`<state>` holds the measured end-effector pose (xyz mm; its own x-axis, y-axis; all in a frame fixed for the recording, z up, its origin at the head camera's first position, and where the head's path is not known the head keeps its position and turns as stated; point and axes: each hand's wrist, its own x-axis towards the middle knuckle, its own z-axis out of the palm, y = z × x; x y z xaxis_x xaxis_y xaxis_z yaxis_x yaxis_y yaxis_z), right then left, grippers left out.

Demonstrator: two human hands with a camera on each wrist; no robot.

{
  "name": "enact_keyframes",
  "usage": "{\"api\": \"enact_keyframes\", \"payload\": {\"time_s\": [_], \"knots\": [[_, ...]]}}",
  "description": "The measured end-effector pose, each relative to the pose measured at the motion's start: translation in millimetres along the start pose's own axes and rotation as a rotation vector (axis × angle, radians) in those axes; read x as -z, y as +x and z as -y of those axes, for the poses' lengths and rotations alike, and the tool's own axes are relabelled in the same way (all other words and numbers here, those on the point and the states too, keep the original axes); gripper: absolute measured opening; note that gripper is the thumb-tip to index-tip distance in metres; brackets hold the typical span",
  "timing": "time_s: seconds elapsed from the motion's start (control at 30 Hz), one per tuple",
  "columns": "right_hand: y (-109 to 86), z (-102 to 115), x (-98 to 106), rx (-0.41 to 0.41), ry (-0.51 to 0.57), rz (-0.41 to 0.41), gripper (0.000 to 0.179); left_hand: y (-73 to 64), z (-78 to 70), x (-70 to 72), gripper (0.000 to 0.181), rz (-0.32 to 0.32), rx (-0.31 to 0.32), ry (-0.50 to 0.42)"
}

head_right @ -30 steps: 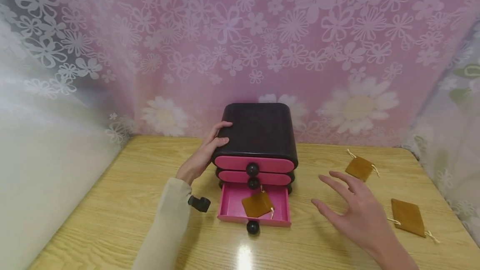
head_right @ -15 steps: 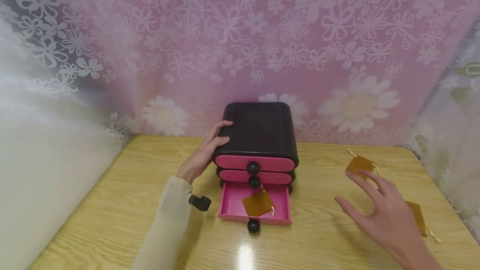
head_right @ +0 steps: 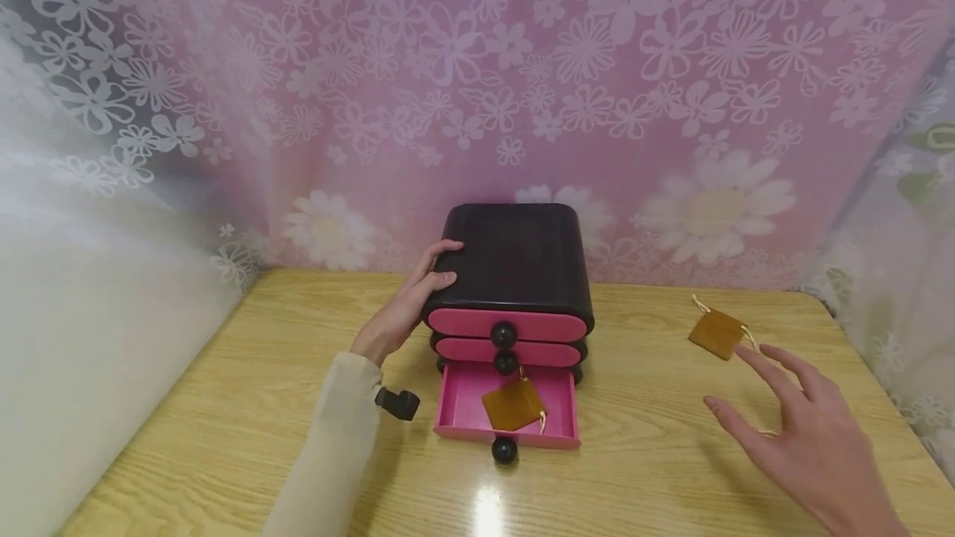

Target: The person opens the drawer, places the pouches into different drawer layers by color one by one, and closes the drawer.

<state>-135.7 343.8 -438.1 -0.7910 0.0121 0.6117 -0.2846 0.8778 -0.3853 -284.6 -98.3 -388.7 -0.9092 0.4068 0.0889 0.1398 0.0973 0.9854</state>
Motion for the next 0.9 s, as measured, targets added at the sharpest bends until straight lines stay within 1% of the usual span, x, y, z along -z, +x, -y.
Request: {"api": "enact_keyframes", "payload": {"time_s": [0.13, 0.2, 0.3, 0.37, 0.43, 0.5, 0.57, 0.77, 0.83, 0.9], "knots": [[-2.7, -7.9, 2.5, -0.044, -0.014, 0.007, 0.076, -0.2, -0.6, -0.2, 0.044, 0.003, 0.001, 0.0], [-5.4, -12.8, 2.8, -0.05, -0.012, -0.012, 0.072, -0.5, -1.1, -0.3, 0.044, 0.003, 0.0, 0.0], [-9.8, -20.5, 2.4, -0.036, -0.008, -0.059, 0.064, -1.3, -1.5, -0.2, 0.045, 0.01, -0.002, 0.001], [-11.8, -26.7, 2.0, -0.009, 0.011, -0.103, 0.059, -1.7, -1.2, -0.1, 0.045, 0.014, -0.001, -0.003], [-12.8, -32.4, 1.9, -0.007, 0.01, -0.119, 0.058, -2.1, -1.0, -0.1, 0.045, 0.015, -0.002, -0.007], [-14.1, -37.3, 2.5, -0.028, -0.003, -0.11, 0.059, -2.2, -0.6, 0.0, 0.044, 0.016, -0.003, -0.011], [-14.9, -43.1, 3.3, -0.026, 0.008, -0.11, 0.057, -2.1, -0.2, 0.0, 0.044, 0.016, -0.009, -0.012], [-18.4, -61.8, 3.0, 0.018, 0.054, -0.124, 0.053, -1.3, 0.4, 0.3, 0.044, 0.016, -0.011, -0.009], [-19.6, -66.9, 2.7, -0.002, 0.06, -0.116, 0.055, -1.2, 0.2, 0.2, 0.044, 0.017, -0.012, -0.01], [-21.3, -71.6, 2.6, -0.042, 0.052, -0.097, 0.057, -1.3, 0.0, 0.2, 0.044, 0.018, -0.012, -0.012]]}}
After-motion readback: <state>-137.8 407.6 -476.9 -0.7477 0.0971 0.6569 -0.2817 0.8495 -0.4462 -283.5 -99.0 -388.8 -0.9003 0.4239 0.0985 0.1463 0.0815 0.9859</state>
